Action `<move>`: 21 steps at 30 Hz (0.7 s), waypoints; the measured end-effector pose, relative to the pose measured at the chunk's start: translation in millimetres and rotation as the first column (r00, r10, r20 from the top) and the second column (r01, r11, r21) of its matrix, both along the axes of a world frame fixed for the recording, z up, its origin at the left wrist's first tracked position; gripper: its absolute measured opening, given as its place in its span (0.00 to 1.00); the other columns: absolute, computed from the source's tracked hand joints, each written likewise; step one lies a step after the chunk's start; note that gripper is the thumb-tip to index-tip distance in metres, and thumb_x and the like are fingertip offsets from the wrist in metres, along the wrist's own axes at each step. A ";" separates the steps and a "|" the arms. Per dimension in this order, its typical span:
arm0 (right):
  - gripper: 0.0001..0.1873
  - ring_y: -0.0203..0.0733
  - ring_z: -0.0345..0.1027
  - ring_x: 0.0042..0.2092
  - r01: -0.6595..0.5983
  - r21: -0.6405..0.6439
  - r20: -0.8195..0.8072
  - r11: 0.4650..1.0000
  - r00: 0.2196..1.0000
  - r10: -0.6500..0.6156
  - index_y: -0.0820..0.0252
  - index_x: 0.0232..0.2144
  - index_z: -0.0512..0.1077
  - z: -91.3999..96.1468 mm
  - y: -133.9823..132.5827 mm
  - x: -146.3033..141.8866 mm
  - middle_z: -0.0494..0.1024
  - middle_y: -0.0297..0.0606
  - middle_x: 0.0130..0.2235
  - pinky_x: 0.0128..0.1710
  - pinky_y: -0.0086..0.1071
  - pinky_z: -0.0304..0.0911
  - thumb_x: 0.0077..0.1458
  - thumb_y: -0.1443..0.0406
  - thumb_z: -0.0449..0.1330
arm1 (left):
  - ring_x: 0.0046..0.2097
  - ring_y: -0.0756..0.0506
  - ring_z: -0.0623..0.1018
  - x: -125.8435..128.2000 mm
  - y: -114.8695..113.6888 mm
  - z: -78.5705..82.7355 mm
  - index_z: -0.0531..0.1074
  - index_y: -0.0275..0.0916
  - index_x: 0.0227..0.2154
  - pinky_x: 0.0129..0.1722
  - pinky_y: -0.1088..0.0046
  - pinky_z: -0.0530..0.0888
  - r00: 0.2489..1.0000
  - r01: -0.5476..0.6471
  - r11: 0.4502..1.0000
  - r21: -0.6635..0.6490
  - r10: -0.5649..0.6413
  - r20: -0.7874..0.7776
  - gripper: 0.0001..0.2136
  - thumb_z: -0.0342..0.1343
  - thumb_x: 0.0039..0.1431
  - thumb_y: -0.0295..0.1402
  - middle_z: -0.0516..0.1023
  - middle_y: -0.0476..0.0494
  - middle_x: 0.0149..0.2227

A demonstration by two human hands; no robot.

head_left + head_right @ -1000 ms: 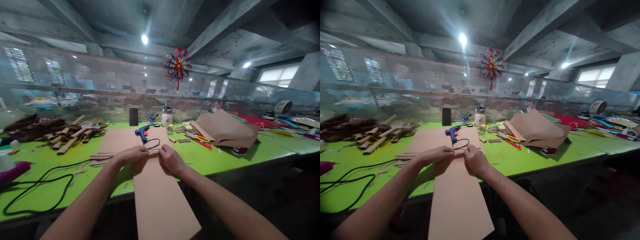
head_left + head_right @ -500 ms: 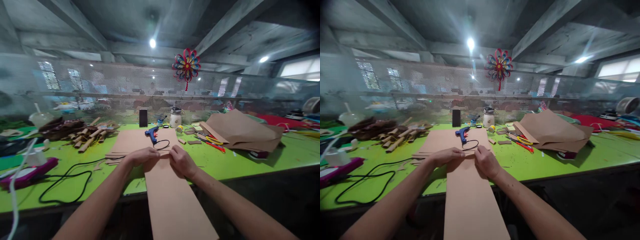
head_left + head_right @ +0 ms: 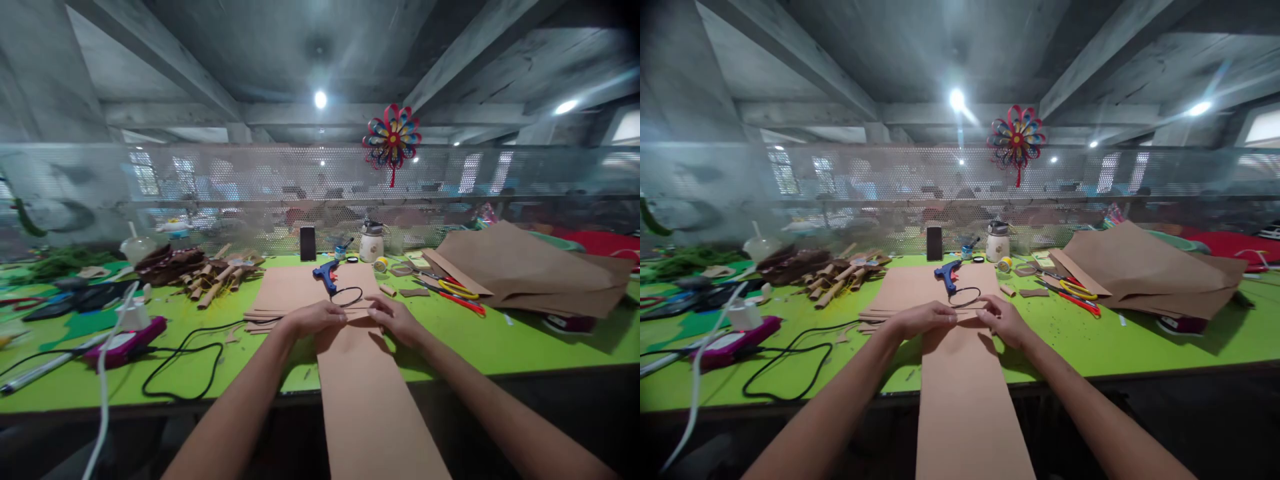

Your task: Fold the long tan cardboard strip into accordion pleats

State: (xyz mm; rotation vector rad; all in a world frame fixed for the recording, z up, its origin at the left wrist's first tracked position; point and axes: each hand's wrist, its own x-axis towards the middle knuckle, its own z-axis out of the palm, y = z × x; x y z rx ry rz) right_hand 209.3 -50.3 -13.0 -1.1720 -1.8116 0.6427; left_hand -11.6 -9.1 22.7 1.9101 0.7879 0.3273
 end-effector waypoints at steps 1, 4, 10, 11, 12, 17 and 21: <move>0.20 0.34 0.61 0.22 -0.030 -0.100 -0.029 0.995 0.999 0.027 0.65 0.40 0.68 1.9 3.7 1.3 0.68 0.33 0.23 0.21 0.27 0.57 0.56 0.54 0.50 | 0.24 0.54 0.57 0.5 -0.9 1.2 0.63 0.35 0.23 0.24 0.77 0.54 1.000 0.022 1.000 -0.009 -0.023 -0.009 0.21 0.55 0.47 0.51 0.58 0.53 0.21; 0.26 0.32 0.56 0.17 -0.206 -0.295 -0.016 0.933 0.977 0.210 0.65 0.24 0.67 9.4 13.2 3.4 0.62 0.29 0.15 0.17 0.26 0.50 0.56 0.47 0.48 | 0.24 0.54 0.57 1.2 -2.6 4.9 0.63 0.35 0.23 0.24 0.77 0.54 0.995 0.088 0.996 -0.017 -0.089 -0.035 0.19 0.54 0.49 0.49 0.58 0.53 0.21; 0.24 0.27 0.49 0.17 -0.415 -0.330 -0.167 0.848 0.910 0.380 0.62 0.18 0.60 13.0 12.6 3.9 0.59 0.26 0.16 0.17 0.25 0.45 0.51 0.49 0.57 | 0.24 0.53 0.55 2.2 -1.6 7.5 0.63 0.35 0.22 0.24 0.76 0.54 0.990 0.129 0.991 0.034 -0.127 -0.057 0.18 0.52 0.51 0.47 0.57 0.53 0.21; 0.24 0.27 0.48 0.17 -0.411 -0.334 -0.183 0.848 0.911 0.370 0.62 0.18 0.59 11.6 11.5 4.1 0.59 0.26 0.16 0.17 0.25 0.44 0.51 0.49 0.58 | 0.24 0.53 0.55 3.1 -1.2 7.4 0.63 0.35 0.22 0.24 0.76 0.53 0.989 0.136 0.990 0.042 -0.133 -0.062 0.17 0.52 0.51 0.47 0.56 0.53 0.21; 0.23 0.27 0.48 0.18 -0.404 -0.328 -0.194 0.854 0.914 0.357 0.62 0.18 0.60 10.0 10.8 4.3 0.59 0.26 0.16 0.18 0.25 0.43 0.50 0.50 0.58 | 0.24 0.53 0.55 4.3 -0.8 7.2 0.63 0.35 0.22 0.24 0.76 0.54 0.989 0.133 0.990 0.048 -0.130 -0.066 0.17 0.52 0.51 0.47 0.57 0.53 0.21; 0.20 0.26 0.46 0.18 -0.361 -0.274 -0.229 0.891 0.925 0.304 0.63 0.21 0.63 3.7 11.3 4.8 0.59 0.25 0.16 0.19 0.25 0.41 0.49 0.53 0.60 | 0.25 0.52 0.57 9.1 -0.8 6.7 0.66 0.34 0.26 0.25 0.76 0.56 0.991 0.109 0.992 0.060 -0.104 -0.085 0.19 0.52 0.51 0.49 0.59 0.51 0.22; 0.21 0.27 0.47 0.18 -0.344 -0.263 -0.199 0.901 0.933 0.298 0.63 0.20 0.62 3.5 11.0 4.5 0.59 0.25 0.16 0.19 0.25 0.41 0.50 0.52 0.59 | 0.24 0.53 0.56 8.4 -2.0 7.9 0.65 0.35 0.24 0.23 0.76 0.54 0.989 0.119 0.992 0.047 -0.114 -0.089 0.20 0.52 0.50 0.50 0.57 0.52 0.21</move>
